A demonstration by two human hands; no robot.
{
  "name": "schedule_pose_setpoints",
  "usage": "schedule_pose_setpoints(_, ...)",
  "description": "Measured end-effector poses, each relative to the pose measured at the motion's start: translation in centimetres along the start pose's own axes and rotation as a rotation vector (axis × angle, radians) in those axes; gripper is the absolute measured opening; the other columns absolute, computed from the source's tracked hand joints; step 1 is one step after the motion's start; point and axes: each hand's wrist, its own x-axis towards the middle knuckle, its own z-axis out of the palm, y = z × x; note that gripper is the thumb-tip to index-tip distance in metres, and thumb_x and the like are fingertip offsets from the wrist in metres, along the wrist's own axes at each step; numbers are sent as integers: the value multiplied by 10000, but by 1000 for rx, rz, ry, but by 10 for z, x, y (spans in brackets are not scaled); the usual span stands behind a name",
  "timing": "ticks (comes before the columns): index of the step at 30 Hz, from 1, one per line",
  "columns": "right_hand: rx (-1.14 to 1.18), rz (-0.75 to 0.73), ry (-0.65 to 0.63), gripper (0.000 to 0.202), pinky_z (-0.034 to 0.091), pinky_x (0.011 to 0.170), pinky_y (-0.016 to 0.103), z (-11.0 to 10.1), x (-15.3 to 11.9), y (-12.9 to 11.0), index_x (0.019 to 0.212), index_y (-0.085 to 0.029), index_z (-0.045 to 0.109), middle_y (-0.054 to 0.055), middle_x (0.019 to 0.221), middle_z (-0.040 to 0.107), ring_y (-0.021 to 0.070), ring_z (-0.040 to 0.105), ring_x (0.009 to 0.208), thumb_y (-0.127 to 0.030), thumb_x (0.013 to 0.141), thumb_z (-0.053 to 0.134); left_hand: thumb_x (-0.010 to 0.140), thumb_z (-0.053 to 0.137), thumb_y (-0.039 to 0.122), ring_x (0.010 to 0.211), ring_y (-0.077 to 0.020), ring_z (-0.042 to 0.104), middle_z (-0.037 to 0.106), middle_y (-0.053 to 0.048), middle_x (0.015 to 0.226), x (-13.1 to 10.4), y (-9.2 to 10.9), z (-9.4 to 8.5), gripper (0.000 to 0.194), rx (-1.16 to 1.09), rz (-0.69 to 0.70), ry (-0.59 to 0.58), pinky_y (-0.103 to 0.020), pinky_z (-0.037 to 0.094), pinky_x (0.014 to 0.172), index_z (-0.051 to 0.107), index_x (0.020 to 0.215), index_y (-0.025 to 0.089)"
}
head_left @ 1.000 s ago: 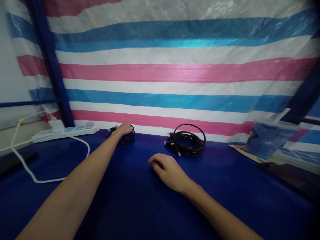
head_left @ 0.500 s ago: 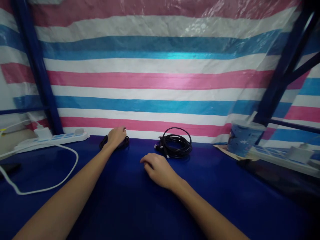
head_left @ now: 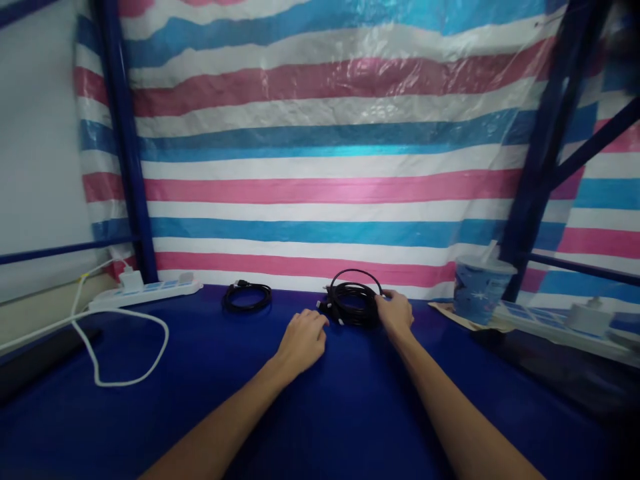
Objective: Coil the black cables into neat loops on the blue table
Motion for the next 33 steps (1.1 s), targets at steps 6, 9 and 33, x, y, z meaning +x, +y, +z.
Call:
schedule_pose_setpoints(6,254,-209,-199,333,474,728,372,10,-14,-31,1049,-184,523,82,888,618,208,612,752,-349,764,474,852,408,166,1131,-231,480,575,-96,1197,11,-32,-18,353,-9,-79,200,-374,354,969,533,1182,154)
schedule_pose_setpoints(9,350,-298,-429,338,458,532,285,15,-38,-53,1050,-192,509,9,741,589,121,539,497,-386,774,494,860,487,315,1224,-237,419,480,-121,1326,14,-49,-32,491,-20,-86,323,-365,315,1025,409,1315,150)
schedule_pose_setpoints(33,368,-465,-997,422,468,834,336,46,-108,-57,1143,-179,555,74,1070,625,182,598,926,-351,763,619,830,366,126,375,-73,450,505,6,530,10,-27,-15,225,-994,-680,-153,-181,365,388,588,861,106)
